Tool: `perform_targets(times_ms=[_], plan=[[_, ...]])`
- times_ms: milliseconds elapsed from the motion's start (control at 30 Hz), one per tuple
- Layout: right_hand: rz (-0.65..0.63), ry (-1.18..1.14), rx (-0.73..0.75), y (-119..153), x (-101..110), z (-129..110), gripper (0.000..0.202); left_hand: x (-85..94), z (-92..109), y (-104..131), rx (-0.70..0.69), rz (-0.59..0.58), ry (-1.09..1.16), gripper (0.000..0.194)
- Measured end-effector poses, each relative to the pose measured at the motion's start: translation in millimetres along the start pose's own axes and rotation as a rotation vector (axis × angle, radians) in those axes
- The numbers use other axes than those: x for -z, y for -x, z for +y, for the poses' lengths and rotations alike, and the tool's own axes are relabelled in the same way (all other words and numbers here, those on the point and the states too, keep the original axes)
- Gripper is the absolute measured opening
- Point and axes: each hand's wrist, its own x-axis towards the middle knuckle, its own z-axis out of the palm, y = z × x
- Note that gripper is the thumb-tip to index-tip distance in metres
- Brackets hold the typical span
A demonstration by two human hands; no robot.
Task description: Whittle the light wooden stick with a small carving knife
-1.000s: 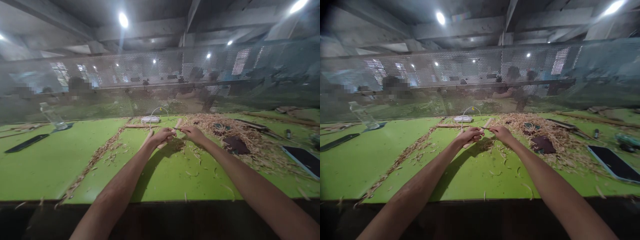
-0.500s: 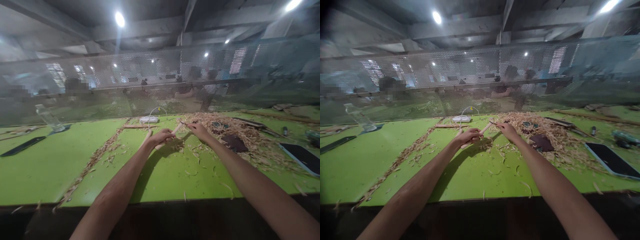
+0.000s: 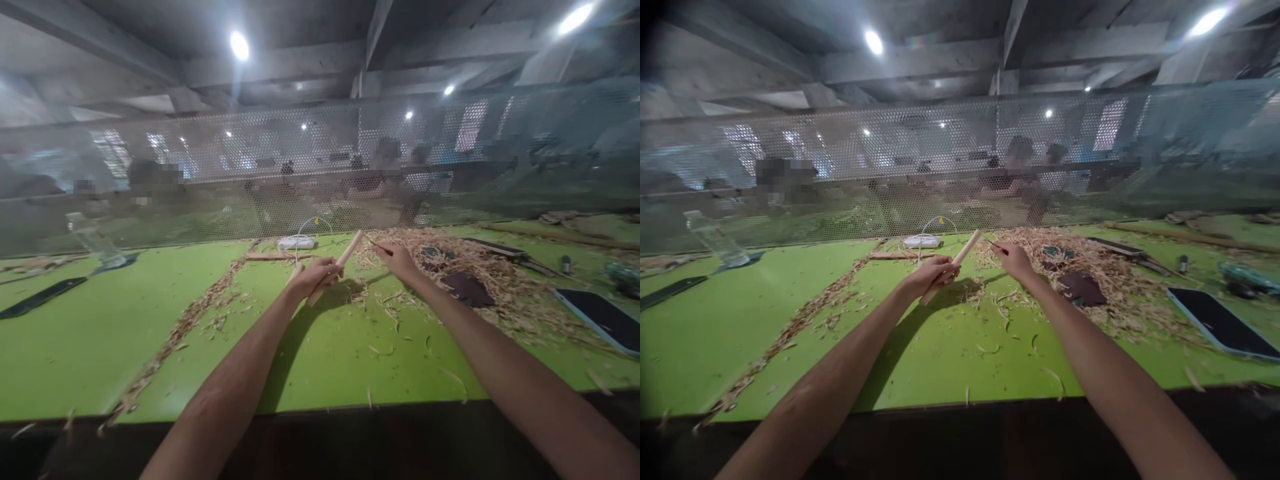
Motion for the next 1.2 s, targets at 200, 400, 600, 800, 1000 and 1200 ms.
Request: perform_targets(times_ms=[200, 400, 600, 800, 1000, 1200], plan=[[0.080, 0.017, -0.036, 1.5, -0.4, -6.4, 0.037, -0.2, 2.7, -0.7, 0.004, -0.006, -0.040, 0.024], [0.058, 0.004, -0.013, 3.8, -2.6, -9.3, 0.038, -0.3, 3.8, -1.6, 0.044, -0.004, 0.078, 0.027], [0.084, -0.040, -0.046, 3.0, -5.1, -7.0, 0.040, 1.9, 2.4, -1.4, 0.058, -0.019, 0.148, 0.025], [0.085, -0.046, -0.029, 1.9, -8.7, -2.4, 0.037, -2.1, 1.5, -0.5, 0.067, -0.067, 0.087, 0.028], [0.055, -0.045, -0.022, 4.0, -8.8, -6.0, 0.036, -9.3, 9.2, 7.3, 0.106, 0.068, -0.041, 0.041], [0.040, -0.025, -0.031, 3.7, -8.0, -9.2, 0.035, -8.8, 6.4, 5.5, 0.089, 0.120, -0.022, 0.037]])
